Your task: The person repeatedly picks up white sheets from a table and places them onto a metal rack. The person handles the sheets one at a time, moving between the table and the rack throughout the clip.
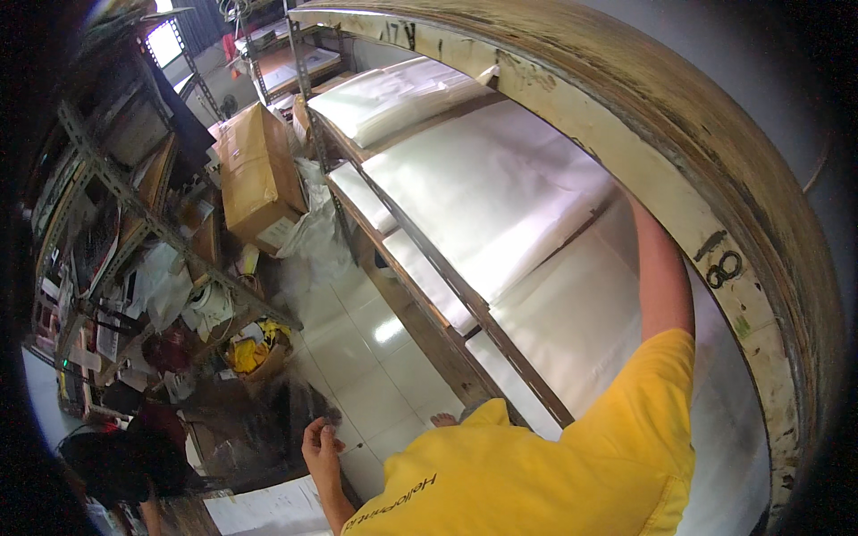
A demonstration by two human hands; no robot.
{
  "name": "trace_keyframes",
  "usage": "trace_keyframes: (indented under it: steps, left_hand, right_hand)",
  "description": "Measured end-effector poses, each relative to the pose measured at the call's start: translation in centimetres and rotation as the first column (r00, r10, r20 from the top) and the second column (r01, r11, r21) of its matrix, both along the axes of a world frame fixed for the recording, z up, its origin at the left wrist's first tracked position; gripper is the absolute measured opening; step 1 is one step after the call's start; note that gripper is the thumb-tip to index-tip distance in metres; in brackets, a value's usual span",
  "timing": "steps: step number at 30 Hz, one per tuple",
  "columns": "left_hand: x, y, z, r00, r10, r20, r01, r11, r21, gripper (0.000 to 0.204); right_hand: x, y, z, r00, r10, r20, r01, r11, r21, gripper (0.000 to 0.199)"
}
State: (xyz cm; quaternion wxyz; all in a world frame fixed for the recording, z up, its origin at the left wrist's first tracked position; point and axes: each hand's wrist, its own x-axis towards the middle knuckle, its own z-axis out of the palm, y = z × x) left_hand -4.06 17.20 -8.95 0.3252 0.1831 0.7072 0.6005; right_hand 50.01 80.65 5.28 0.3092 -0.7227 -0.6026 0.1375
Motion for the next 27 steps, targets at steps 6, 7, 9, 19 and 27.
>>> trace_keyframes:
  steps: [6,7,9,19,27]
  left_hand:
    - [-0.5,-3.8,1.5,0.995,0.091,-0.043,-0.094,0.994,-0.057,0.031]
    - [-1.0,-4.3,1.3,0.993,0.084,-0.080,-0.089,0.994,-0.062,0.031]
    - [-0.6,-5.2,2.3,0.986,0.156,-0.065,-0.161,0.984,-0.077,0.034]
    - [-1.7,-12.7,5.8,0.881,0.342,-0.327,-0.374,0.927,-0.038,0.034]
    - [-1.5,-28.1,6.7,0.509,0.716,-0.477,-0.834,0.549,-0.065,0.030]
  right_hand:
    - [-0.3,2.8,-0.8,0.922,0.083,0.378,-0.224,0.912,0.345,0.041]
    - [0.9,3.8,1.3,0.883,0.186,0.431,-0.300,0.930,0.214,0.048]
    - [-4.1,3.3,1.9,0.865,0.349,0.360,-0.451,0.856,0.254,0.052]
    - [-39.4,-5.9,10.0,0.240,0.971,-0.008,-0.970,0.240,0.043,0.021]
    - [-60.0,-31.4,6.2,-0.181,0.983,-0.005,-0.983,-0.181,-0.027,0.020]
